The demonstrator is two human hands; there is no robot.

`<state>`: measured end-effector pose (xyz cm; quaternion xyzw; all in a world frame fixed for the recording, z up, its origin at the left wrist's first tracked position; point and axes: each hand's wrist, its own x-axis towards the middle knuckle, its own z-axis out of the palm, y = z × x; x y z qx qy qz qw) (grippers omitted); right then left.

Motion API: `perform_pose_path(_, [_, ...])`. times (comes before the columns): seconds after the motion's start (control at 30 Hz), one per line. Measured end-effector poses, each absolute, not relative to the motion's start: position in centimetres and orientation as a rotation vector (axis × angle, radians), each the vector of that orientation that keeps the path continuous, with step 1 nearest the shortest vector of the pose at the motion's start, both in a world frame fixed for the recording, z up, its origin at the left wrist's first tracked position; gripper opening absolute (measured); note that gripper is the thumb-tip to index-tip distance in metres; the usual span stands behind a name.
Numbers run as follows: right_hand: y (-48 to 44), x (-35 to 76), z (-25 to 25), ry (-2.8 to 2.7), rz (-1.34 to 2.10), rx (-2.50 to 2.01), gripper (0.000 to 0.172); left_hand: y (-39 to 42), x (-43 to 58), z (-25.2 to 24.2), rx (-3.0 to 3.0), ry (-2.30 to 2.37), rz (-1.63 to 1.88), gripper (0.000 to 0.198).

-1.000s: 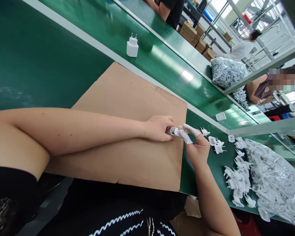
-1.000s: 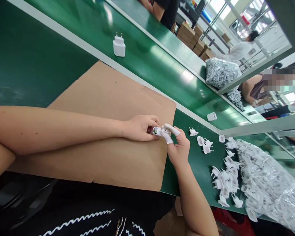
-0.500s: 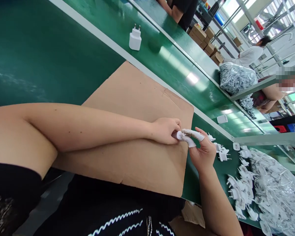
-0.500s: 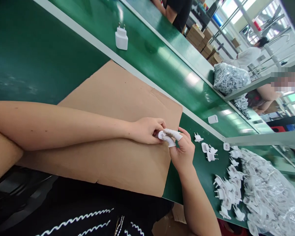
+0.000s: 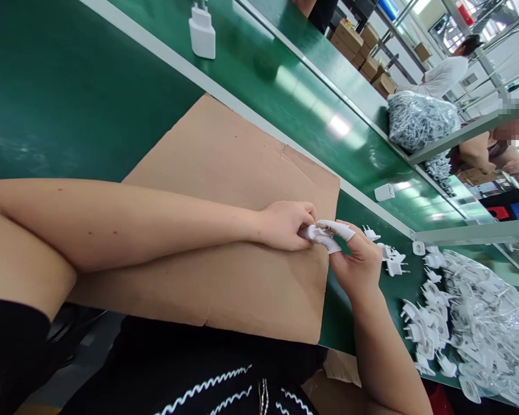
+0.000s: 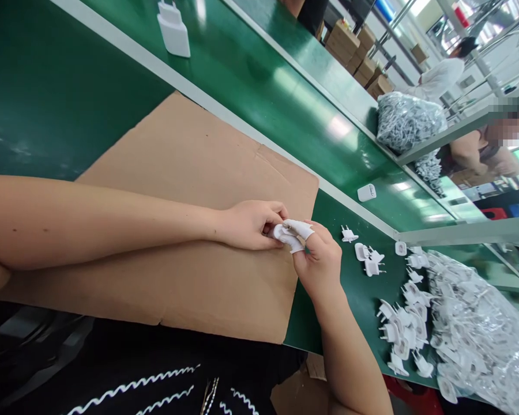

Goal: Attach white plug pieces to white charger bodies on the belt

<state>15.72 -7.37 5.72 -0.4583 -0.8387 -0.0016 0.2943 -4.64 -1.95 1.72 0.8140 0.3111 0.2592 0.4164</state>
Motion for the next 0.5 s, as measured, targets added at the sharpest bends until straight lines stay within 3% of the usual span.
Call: perform_pose_path(0.5, [-7.2, 16.2, 4.1, -2.134, 0.028, -1.245, 0.025, -2.7, -4.2, 1.5, 1.990, 0.855, 0.632, 0.013])
